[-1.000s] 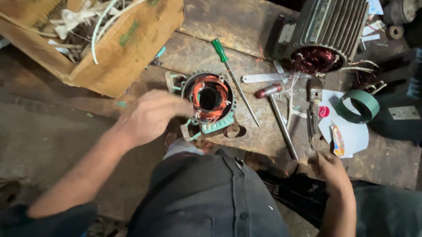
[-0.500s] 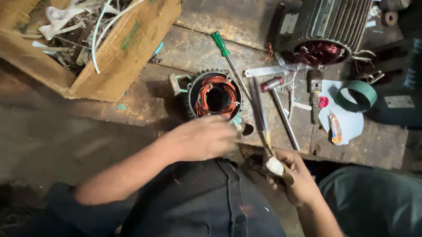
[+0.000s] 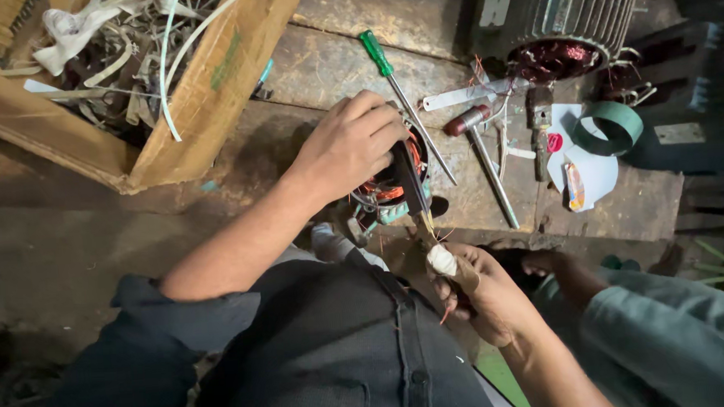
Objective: The person cuts a strip of green insulating sheet with scissors, then fits and presses the strip inside a motor stator, adjusting it around the copper windings. They trim excess material with pliers and drop scraps into a wooden scrap box on the bench.
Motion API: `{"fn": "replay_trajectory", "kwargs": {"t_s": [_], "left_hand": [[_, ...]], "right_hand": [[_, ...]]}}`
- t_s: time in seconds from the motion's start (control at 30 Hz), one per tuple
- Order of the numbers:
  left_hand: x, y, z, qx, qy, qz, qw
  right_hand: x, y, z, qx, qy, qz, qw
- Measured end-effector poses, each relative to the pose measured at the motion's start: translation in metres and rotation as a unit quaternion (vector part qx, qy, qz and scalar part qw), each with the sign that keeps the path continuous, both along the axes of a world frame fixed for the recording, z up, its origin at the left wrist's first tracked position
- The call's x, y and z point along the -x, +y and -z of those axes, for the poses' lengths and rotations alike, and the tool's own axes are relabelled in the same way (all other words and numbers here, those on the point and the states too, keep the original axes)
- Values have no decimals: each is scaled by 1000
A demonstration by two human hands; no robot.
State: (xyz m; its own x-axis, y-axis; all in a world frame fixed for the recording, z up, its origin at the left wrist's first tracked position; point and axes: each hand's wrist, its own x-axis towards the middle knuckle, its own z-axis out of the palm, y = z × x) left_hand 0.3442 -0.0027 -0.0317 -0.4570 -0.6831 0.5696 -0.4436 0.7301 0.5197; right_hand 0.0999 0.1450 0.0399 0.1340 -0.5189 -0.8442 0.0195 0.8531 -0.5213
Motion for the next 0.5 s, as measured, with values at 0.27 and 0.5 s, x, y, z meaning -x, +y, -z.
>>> {"fn": "replay_trajectory", "kwargs": {"t_s": [0.27,0.5], "left_hand": [[1,-5,8,15,-24,8,1000],[-3,-10,6,39,-52,42,997]], "right_hand": [[-20,0,-12,-1,11,45,999],[-25,8,-3,-10,17,73,997]]}}
